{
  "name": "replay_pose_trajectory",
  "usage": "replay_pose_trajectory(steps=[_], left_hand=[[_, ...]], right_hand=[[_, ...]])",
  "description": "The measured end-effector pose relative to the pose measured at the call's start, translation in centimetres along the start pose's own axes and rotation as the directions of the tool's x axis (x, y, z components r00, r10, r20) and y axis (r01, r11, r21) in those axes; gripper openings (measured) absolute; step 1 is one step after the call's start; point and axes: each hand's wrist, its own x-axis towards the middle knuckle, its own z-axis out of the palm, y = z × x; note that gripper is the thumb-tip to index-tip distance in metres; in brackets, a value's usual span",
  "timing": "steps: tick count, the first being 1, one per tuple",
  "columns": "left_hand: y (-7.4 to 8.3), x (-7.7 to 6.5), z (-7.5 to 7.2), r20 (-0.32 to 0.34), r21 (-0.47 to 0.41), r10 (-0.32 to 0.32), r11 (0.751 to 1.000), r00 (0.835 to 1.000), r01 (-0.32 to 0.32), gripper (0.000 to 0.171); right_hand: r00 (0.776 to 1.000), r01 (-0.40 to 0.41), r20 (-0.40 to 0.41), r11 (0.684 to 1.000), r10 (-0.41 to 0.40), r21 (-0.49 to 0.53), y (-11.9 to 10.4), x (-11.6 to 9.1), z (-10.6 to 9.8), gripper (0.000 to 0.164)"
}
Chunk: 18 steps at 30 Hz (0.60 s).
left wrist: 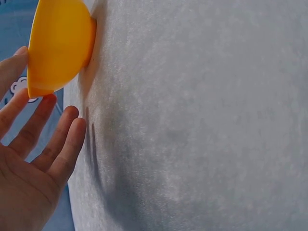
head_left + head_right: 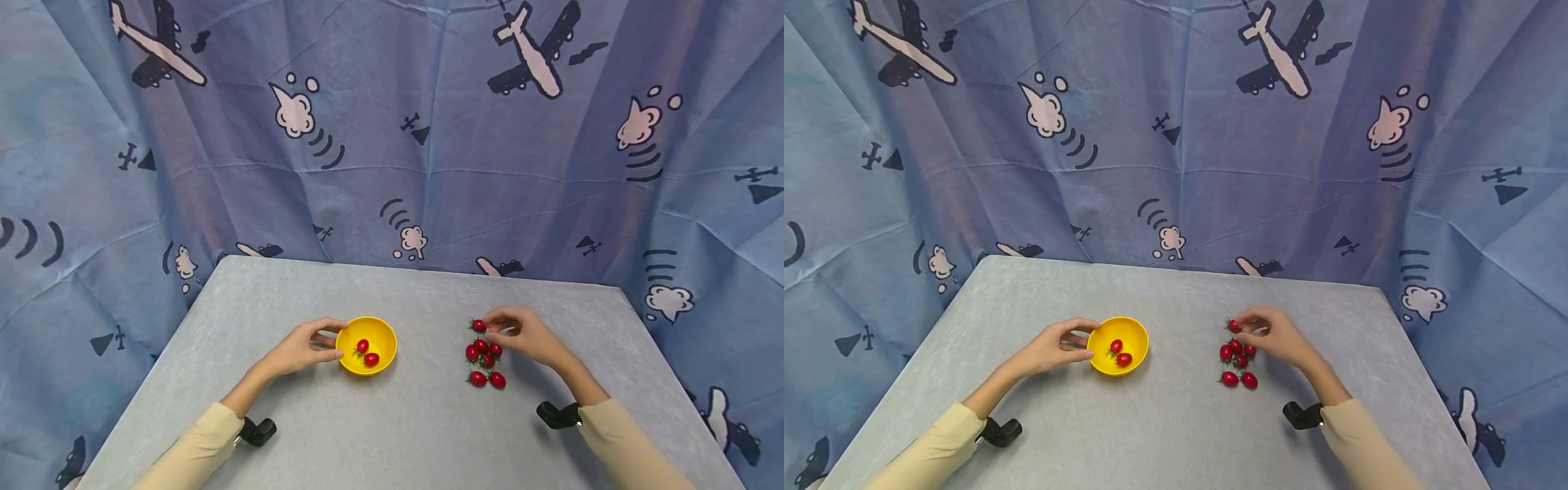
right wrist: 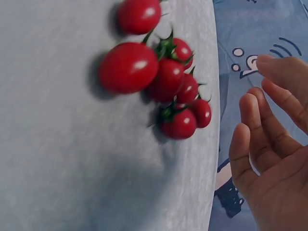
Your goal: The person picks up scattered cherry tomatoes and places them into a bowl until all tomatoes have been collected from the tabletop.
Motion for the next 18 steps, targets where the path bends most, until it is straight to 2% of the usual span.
replay_pose_trajectory(steps=[6,13,18], left_hand=[[0.2,0.0,0.0,0.002,-0.004,-0.025,1.0,1.0,0.025,0.051],[0.0,0.0,0.0,0.005,0.011,0.009,1.0,1.0,-0.009,0.049],[0.0,0.0,0.0,0.008,0.012,0.008,1.0,1.0,-0.008,0.05]], right_hand=[[0.999,0.003,0.033,1.0,-0.003,-0.003,0.8,-1.3,-0.4,0.028],[0.99,-0.08,0.113,0.997,0.079,0.007,1.4,-2.3,-1.0,0.046],[0.981,-0.116,0.159,0.993,0.115,-0.003,1.7,-2.6,-1.1,0.055]])
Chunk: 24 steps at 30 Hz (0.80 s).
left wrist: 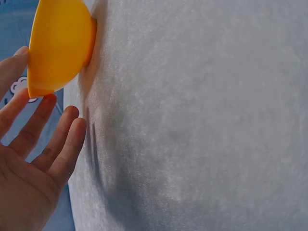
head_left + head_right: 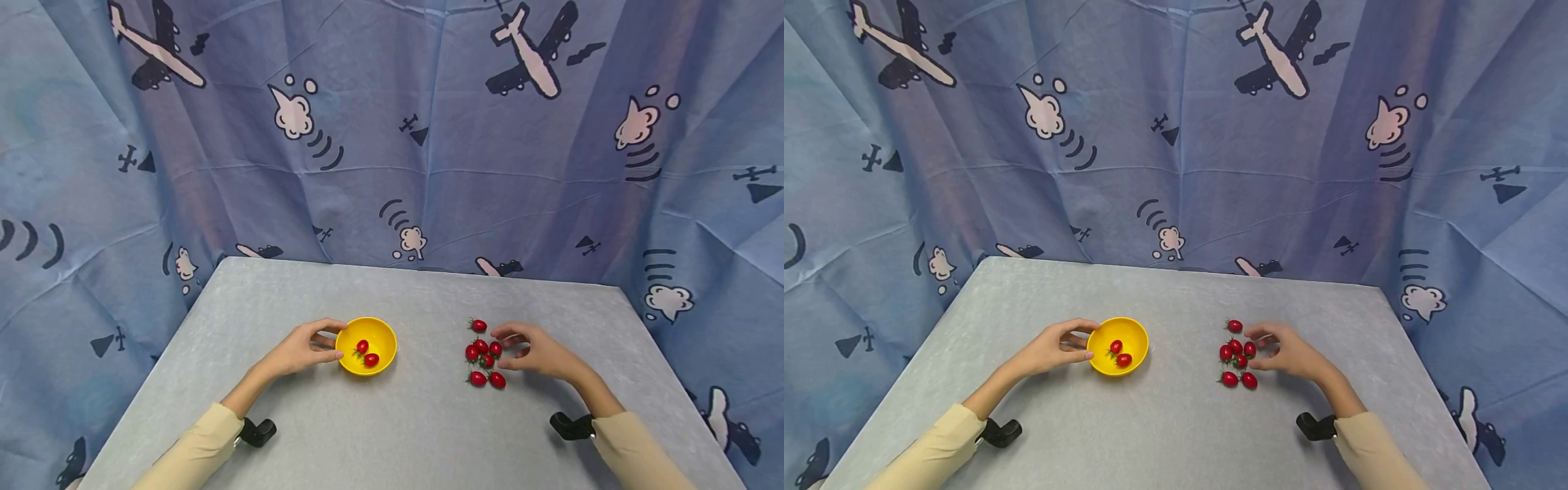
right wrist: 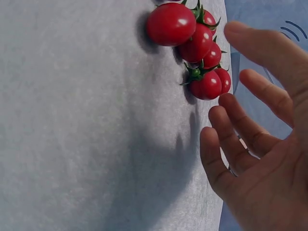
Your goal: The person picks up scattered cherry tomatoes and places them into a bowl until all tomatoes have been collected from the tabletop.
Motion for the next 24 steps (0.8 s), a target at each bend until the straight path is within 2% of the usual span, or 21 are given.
replay_pose_trajectory(steps=[13,24], left_hand=[[0.1,0.1,0.0,-0.003,-0.026,-0.021,0.999,1.0,0.021,0.051],[-0.2,0.0,-0.1,0.001,-0.03,0.015,0.999,1.0,-0.015,0.049]], right_hand=[[1.0,-0.014,0.006,1.0,0.014,-0.01,1.4,0.2,0.2,0.051],[0.999,0.002,-0.032,0.999,-0.003,-0.044,2.3,0.7,0.6,0.044]])
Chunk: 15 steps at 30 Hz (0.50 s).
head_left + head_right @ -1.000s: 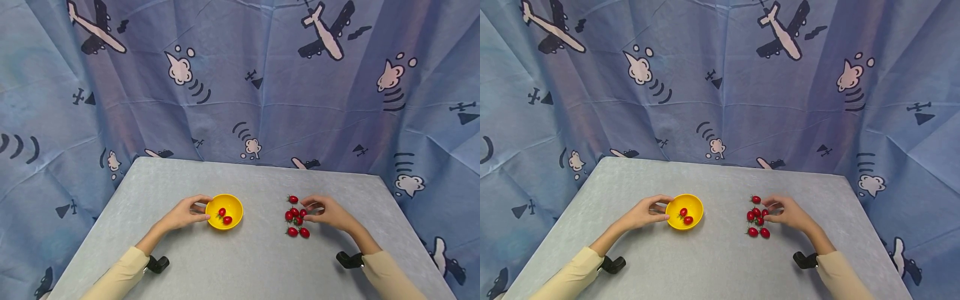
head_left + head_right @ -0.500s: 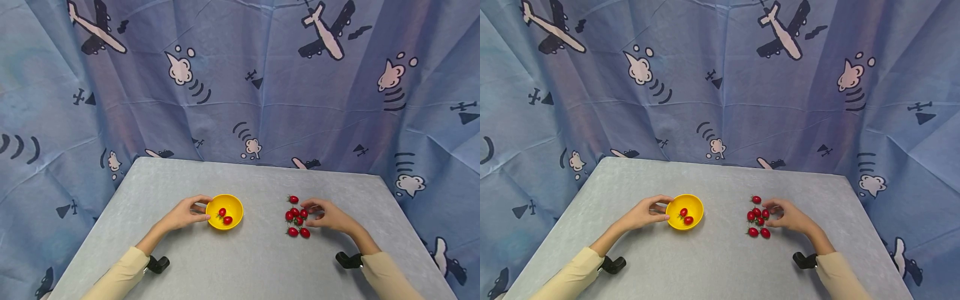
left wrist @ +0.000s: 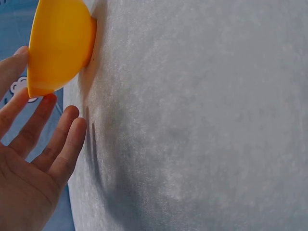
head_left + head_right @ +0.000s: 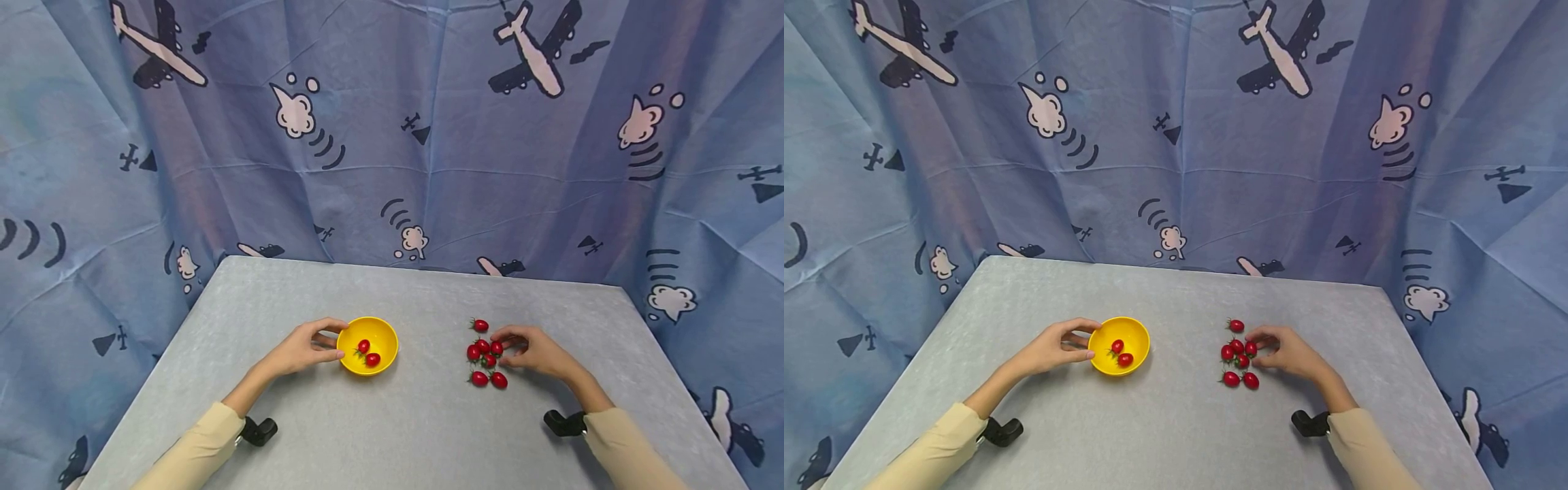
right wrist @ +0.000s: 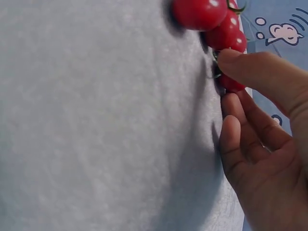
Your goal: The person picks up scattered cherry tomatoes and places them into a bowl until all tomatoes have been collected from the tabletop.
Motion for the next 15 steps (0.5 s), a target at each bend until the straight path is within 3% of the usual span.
replay_pose_trajectory(steps=[8,15], left_hand=[[0.26,0.04,0.03,-0.001,-0.007,-0.031,1.0,1.0,0.031,0.049],[0.35,0.04,0.07,-0.001,-0.008,-0.04,0.999,0.999,0.04,0.05]], right_hand=[[0.999,0.042,-0.011,0.999,-0.042,-0.008,0.49,0.33,0.07,0.034],[0.999,0.028,-0.027,1.0,-0.028,-0.006,0.63,0.27,0.06,0.033]])
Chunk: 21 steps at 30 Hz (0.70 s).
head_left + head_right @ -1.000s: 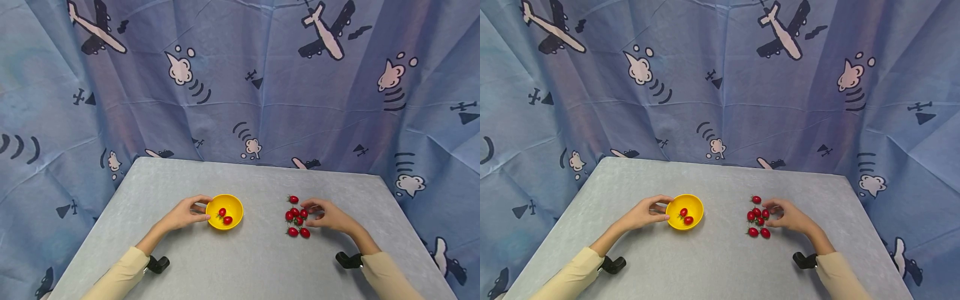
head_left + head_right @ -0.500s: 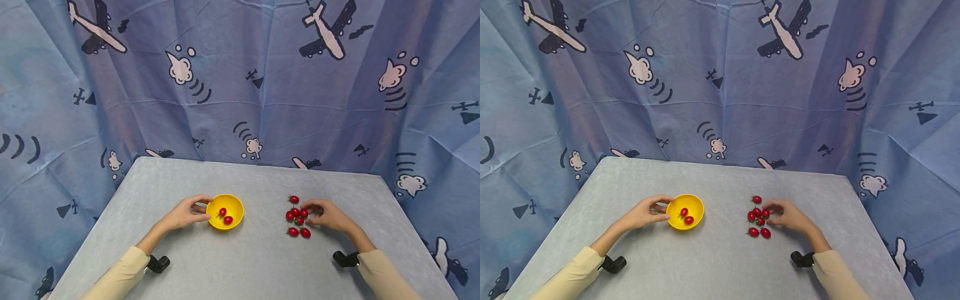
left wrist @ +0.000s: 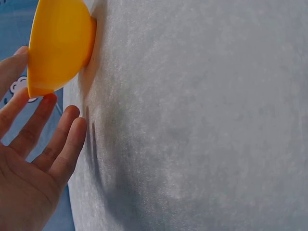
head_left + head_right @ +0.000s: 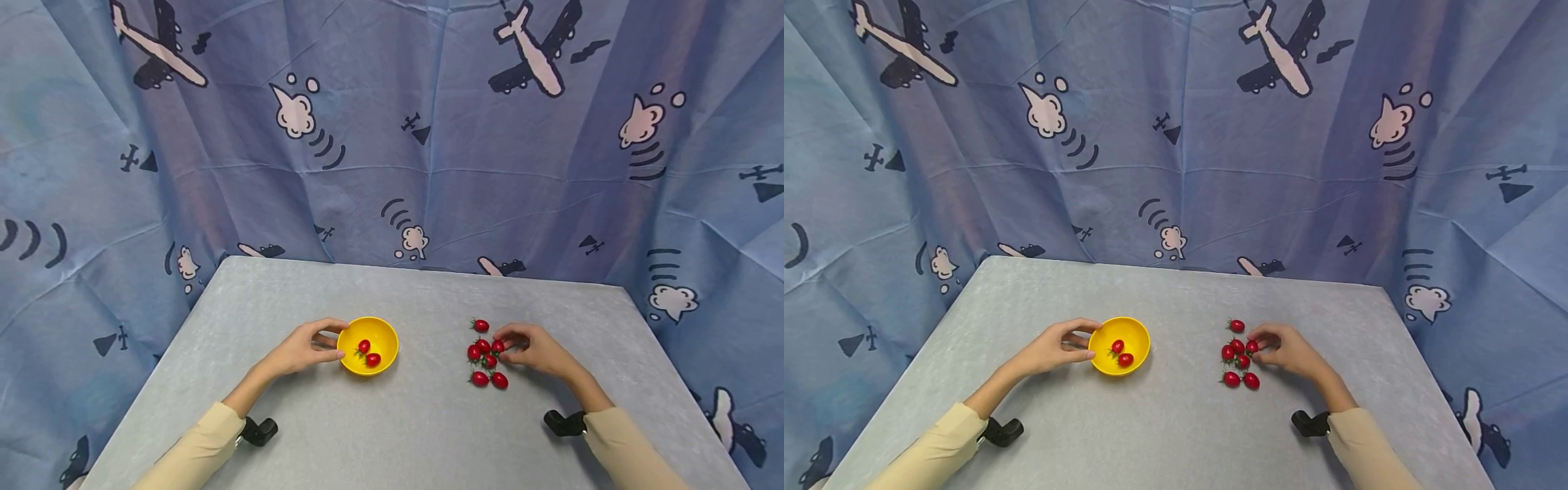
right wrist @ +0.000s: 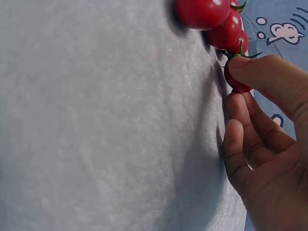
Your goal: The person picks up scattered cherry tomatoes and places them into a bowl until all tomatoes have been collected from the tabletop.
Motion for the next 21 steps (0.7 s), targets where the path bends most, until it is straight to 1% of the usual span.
replay_pose_trajectory(steps=[8,13,21], left_hand=[[-0.2,-0.1,0.0,-0.001,0.005,0.038,0.999,0.999,-0.038,0.048],[-0.3,-0.1,0.0,-0.001,0.007,0.046,0.999,0.999,-0.046,0.048],[-0.3,-0.1,0.0,0.001,-0.005,0.021,1.0,1.0,-0.021,0.051]], right_hand=[[0.999,-0.029,-0.029,0.999,0.029,0.017,-0.4,-0.2,-0.1,0.033],[0.997,-0.037,-0.06,0.999,0.038,0.032,-0.9,-0.5,-0.6,0.033],[0.995,-0.062,-0.073,0.997,0.065,0.037,-2.2,-0.8,-1.6,0.035]])
